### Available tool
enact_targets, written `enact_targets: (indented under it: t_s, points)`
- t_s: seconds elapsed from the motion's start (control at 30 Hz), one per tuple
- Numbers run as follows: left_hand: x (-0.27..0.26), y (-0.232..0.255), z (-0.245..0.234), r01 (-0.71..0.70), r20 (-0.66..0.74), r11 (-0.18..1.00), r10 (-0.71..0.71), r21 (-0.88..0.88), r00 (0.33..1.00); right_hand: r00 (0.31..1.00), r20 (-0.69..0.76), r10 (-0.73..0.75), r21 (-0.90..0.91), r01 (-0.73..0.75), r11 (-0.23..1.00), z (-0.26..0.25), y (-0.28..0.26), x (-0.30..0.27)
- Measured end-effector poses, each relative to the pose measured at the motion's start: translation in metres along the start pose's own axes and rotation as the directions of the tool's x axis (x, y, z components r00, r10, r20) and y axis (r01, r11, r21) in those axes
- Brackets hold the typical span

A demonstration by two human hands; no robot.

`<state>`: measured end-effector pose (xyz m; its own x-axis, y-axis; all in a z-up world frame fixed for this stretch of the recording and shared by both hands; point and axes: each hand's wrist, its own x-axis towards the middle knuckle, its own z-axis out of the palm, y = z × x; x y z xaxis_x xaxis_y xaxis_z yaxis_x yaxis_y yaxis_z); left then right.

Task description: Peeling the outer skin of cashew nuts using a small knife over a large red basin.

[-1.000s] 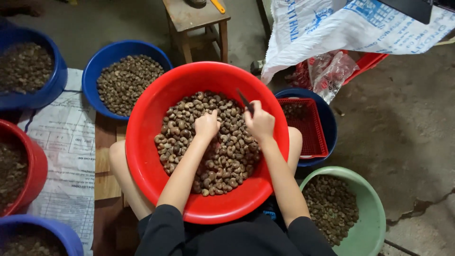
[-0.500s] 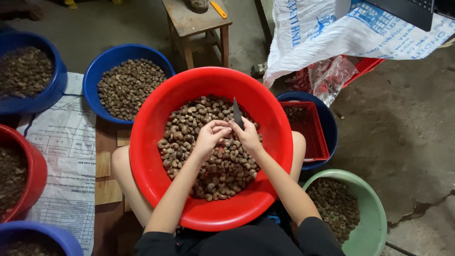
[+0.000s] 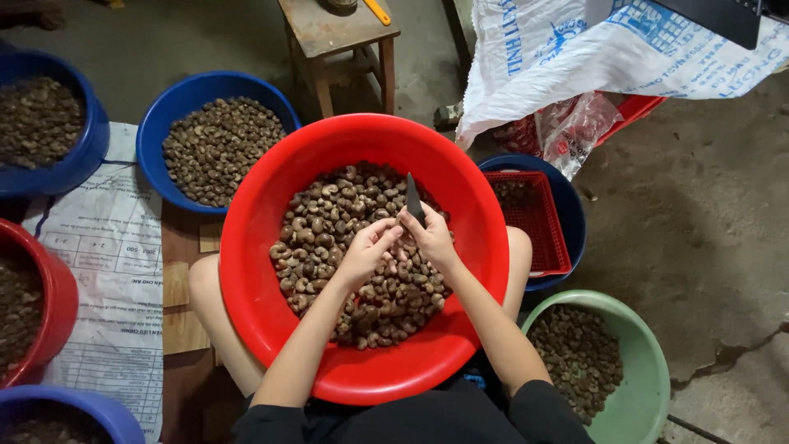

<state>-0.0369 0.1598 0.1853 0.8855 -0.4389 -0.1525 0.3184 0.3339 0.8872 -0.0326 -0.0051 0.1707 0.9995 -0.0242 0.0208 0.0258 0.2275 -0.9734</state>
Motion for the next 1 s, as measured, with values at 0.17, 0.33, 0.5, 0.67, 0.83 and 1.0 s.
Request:
enact_targets:
  t_s: [0.17, 0.33, 0.5, 0.67, 0.83, 1.0]
  points:
    - [0.003, 0.009, -0.009, -0.068, -0.073, 0.998, 0.067, -0.011, 0.995, 0.968, 0.02, -0.248, -0.659, 0.2, 0.725, -0.003, -0.016, -0.012]
    - [0.003, 0.015, -0.023, -0.123, -0.133, 0.992, 0.127, 0.037, 0.983, 0.907, 0.198, -0.371, -0.94, 0.284, 0.192, -0.014, -0.013, -0.007]
    - [0.002, 0.018, -0.026, -0.181, -0.126, 0.975, 0.197, 0.13, 0.972, 0.841, 0.308, -0.446, -0.914, 0.391, 0.108, -0.024, 0.009, -0.001]
    - [0.0, 0.025, -0.028, -0.225, -0.103, 0.952, 0.25, 0.209, 0.963, 0.832, 0.285, -0.475, -0.929, 0.362, 0.077, -0.022, -0.003, -0.001]
    - [-0.005, 0.038, -0.024, -0.287, -0.059, 0.858, 0.343, 0.426, 0.938, 0.795, 0.327, -0.511, -0.928, 0.371, -0.016, -0.031, -0.004, 0.004]
    - [-0.006, 0.036, -0.024, -0.272, -0.085, 0.93, 0.3, 0.247, 0.95, 0.777, 0.35, -0.522, -0.915, 0.404, -0.012, -0.037, 0.013, 0.007]
